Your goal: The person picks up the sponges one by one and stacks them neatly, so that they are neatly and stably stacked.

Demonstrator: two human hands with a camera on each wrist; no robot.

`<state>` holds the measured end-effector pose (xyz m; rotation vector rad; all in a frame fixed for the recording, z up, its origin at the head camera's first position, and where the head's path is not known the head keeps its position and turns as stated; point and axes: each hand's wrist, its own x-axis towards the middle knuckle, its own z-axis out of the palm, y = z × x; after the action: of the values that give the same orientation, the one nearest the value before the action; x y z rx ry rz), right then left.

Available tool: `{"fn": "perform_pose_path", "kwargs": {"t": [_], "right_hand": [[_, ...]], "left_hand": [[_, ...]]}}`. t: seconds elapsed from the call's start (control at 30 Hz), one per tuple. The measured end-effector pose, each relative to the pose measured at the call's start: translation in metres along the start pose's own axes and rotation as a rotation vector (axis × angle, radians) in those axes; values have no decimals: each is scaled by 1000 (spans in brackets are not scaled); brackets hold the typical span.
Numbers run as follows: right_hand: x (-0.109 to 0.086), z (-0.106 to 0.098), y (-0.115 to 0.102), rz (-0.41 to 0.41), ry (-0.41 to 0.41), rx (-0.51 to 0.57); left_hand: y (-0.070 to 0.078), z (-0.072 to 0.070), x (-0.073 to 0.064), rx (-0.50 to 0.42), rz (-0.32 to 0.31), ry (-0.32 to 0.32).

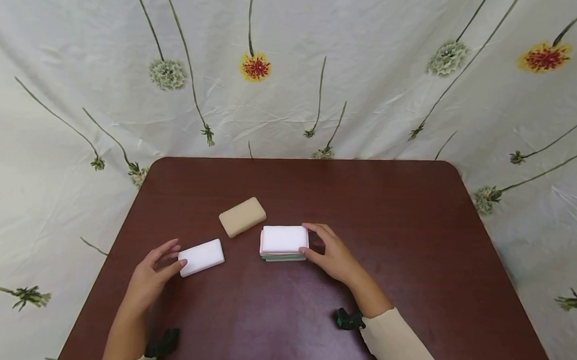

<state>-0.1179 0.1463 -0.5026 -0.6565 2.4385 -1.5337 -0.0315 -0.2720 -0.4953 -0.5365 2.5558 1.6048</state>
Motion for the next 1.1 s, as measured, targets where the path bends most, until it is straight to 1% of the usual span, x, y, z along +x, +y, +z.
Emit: {"fn": "perform_pose_path", "kwargs": {"t": [0.1,0.37,0.5,0.6,0.67,0.8,0.9,1.1], "right_hand": [[0,0,2,-8,1,11],[0,0,0,11,-3,-22],[0,-1,-2,17,-4,-32],[0,-1,-2,18,-3,-31],[0,-1,-2,19,-2,-33],[0,-1,-1,19,-1,-38],[0,-1,-2,18,0,-37],[0,-2,-2,16,-3,-33]], "left_hand": [[-2,-3,0,41,5,6],[-8,-10,-2,123,-60,-43],[-12,-12,-1,169,-78,-63],[-15,-13,0,184,-88,-86],[-16,-13,0,199,-87,-106],[-17,-12,2,234,-65,-134],[-18,-10,3,252,-51,-138],[-18,-8,5,286,-51,-133]]}}
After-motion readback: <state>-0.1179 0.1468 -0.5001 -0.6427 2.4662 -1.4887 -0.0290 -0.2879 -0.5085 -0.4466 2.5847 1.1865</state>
